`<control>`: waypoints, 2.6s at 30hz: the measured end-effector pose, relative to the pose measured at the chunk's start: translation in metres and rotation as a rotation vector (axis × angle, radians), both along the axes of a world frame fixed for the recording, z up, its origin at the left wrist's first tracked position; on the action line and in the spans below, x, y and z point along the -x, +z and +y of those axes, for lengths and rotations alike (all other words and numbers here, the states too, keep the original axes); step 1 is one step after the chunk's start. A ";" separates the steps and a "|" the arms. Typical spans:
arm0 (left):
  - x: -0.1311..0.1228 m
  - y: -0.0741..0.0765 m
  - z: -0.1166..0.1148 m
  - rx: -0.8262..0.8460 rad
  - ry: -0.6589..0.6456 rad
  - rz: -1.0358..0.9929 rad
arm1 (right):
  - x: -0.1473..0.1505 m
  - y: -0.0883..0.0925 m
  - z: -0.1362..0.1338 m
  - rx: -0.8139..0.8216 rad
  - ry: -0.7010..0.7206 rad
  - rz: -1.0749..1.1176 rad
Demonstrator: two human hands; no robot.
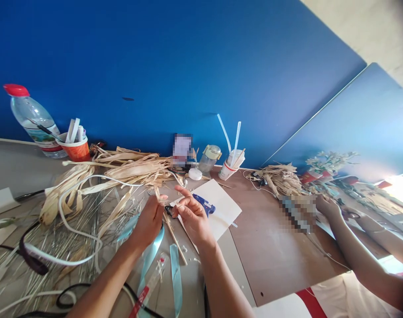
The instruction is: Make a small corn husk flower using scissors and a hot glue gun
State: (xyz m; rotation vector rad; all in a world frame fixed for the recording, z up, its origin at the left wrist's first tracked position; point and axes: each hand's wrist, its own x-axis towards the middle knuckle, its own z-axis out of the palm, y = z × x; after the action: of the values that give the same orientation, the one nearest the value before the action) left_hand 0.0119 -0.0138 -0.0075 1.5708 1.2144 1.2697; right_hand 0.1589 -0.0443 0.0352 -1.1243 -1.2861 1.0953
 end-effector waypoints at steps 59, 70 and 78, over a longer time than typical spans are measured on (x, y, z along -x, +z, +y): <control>0.008 0.012 0.005 0.602 -0.283 -0.810 | -0.008 0.001 -0.001 -0.494 -0.116 -0.622; 0.007 0.017 0.001 0.652 -0.384 -0.736 | -0.009 -0.002 0.001 -0.595 -0.187 -0.653; 0.005 0.014 0.003 0.575 -0.386 -0.561 | -0.010 0.003 -0.001 -0.627 -0.169 -0.716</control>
State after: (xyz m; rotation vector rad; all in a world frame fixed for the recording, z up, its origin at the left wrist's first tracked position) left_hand 0.0073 -0.0109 0.0067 0.8847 0.7664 0.9050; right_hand 0.1694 -0.0449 0.0387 -1.1294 -1.8650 0.0956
